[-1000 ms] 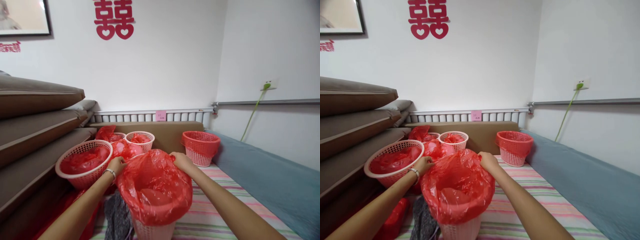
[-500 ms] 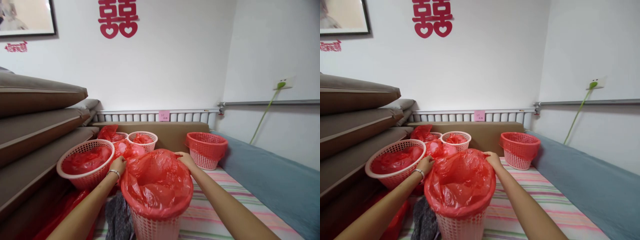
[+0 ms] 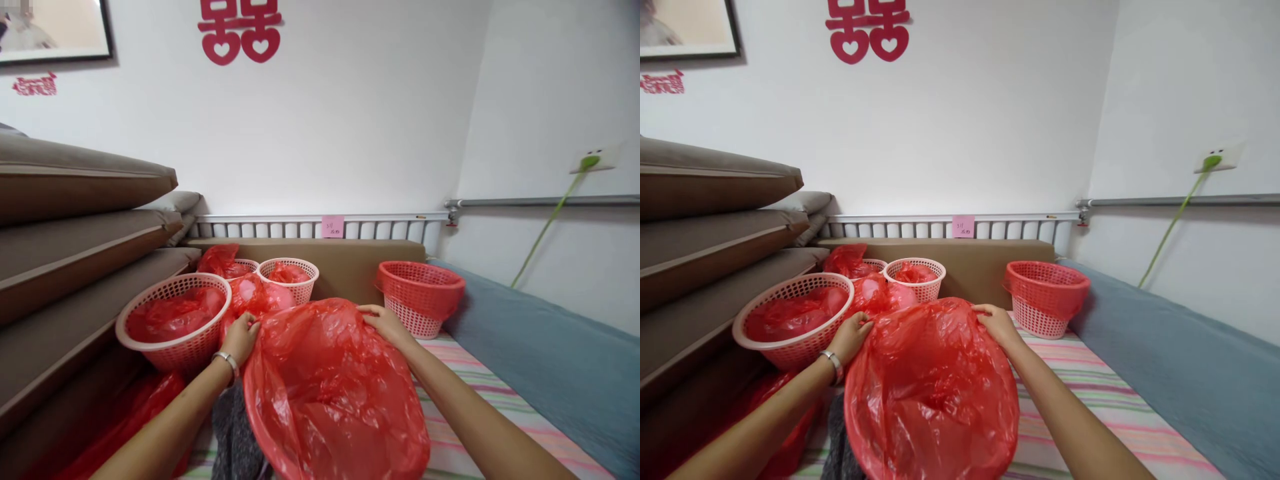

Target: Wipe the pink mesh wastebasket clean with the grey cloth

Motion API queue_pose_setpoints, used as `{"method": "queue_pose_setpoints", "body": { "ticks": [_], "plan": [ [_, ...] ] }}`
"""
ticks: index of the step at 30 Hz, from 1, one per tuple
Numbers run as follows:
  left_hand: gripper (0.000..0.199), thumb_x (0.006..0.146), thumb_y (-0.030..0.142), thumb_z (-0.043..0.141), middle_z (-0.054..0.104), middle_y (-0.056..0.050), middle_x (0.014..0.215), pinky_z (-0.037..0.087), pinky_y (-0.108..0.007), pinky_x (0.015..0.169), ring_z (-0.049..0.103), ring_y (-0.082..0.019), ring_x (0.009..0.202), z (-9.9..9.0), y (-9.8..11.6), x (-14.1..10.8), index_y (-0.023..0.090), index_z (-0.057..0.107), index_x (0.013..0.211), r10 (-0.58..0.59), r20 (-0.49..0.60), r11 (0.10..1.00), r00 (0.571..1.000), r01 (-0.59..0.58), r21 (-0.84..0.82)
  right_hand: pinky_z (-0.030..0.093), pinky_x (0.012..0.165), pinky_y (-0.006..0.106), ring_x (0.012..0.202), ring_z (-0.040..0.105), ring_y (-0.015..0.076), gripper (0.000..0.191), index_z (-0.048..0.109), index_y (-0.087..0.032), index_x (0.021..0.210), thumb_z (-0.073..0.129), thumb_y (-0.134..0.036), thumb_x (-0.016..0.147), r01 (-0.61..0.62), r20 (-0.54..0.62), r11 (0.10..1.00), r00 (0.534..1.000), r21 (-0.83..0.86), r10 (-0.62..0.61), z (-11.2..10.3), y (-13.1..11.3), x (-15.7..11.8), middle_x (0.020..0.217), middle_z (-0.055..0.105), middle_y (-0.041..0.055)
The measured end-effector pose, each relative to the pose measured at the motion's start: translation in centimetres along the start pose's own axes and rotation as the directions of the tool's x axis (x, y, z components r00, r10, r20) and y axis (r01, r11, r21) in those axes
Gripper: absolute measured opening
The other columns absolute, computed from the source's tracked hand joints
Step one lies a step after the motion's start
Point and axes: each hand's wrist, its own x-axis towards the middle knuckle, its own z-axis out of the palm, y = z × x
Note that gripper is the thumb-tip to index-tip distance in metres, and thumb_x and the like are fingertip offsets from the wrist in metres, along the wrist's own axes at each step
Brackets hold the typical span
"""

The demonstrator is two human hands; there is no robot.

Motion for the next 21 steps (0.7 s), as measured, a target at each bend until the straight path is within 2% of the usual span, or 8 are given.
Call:
{"method": "queue_pose_setpoints", "body": {
  "ticks": [5,12,15,18,20,21],
  "plan": [
    [0.022,0.088,0.032,0.053,0.065,-0.004,0.096,0.053,-0.035,0.072,0.064,-0.016,0.080,0.5,0.7,-0.1,0.014,0.060,0.100,0.002,0.012,0.998,1.000,-0.001,-0.057,0.047,0.078,0.028,0.086,0.064,0.0196,0.028,0.071,-0.017,0.087,0.056,-0.020,0.064,-0.023,0.017,0.999,1.000,0.036,0.022,-0.2,0.3,0.4,0.094,0.071,0.0065],
    [0.020,0.088,0.032,0.054,0.066,-0.001,0.086,0.052,-0.035,0.071,0.063,-0.015,0.077,-0.2,1.1,-0.7,0.013,0.062,0.089,0.059,0.069,0.991,0.996,-0.050,-0.127,0.048,0.073,0.030,0.079,0.065,0.0214,0.028,0.072,-0.017,0.081,0.060,-0.029,0.058,-0.053,0.148,0.990,0.988,0.129,0.034,-0.4,0.5,0.4,0.084,0.072,0.0061],
    [0.021,0.087,0.032,0.054,0.065,-0.002,0.092,0.053,-0.035,0.072,0.063,-0.017,0.081,0.0,1.0,-0.6,0.013,0.062,0.094,0.030,0.088,0.983,0.996,-0.013,-0.184,0.049,0.077,0.032,0.083,0.065,0.0229,0.030,0.072,-0.018,0.082,0.061,-0.034,0.059,-0.070,0.219,0.979,0.975,0.192,0.027,-0.3,0.5,-0.2,0.087,0.072,0.0063],
    [0.025,0.088,0.034,0.053,0.065,-0.003,0.097,0.054,-0.035,0.071,0.064,-0.017,0.081,0.5,0.9,-0.6,0.014,0.060,0.102,-0.012,0.115,0.963,0.993,0.042,-0.267,0.049,0.079,0.033,0.086,0.065,0.0237,0.031,0.071,-0.019,0.086,0.065,-0.034,0.059,-0.092,0.337,0.957,0.941,0.275,-0.006,-0.1,0.2,-0.9,0.091,0.071,0.0051],
    [0.026,0.088,0.034,0.053,0.065,-0.004,0.100,0.054,-0.035,0.070,0.064,-0.017,0.081,0.6,1.0,-0.8,0.015,0.059,0.104,-0.022,0.117,0.945,0.993,0.059,-0.323,0.050,0.076,0.034,0.082,0.065,0.0237,0.030,0.070,-0.018,0.086,0.068,-0.032,0.060,-0.103,0.335,0.966,0.942,0.236,0.019,-0.1,0.0,-1.3,0.088,0.071,0.0050],
    [0.026,0.088,0.034,0.053,0.065,-0.004,0.100,0.054,-0.034,0.070,0.064,-0.016,0.081,0.6,1.1,-1.0,0.015,0.059,0.104,-0.022,0.109,0.934,0.994,0.059,-0.351,0.051,0.074,0.034,0.079,0.065,0.0236,0.028,0.070,-0.017,0.085,0.070,-0.031,0.061,-0.103,0.297,0.977,0.954,0.187,0.044,-0.1,-0.1,-1.4,0.085,0.071,0.0053]
  ]
}}
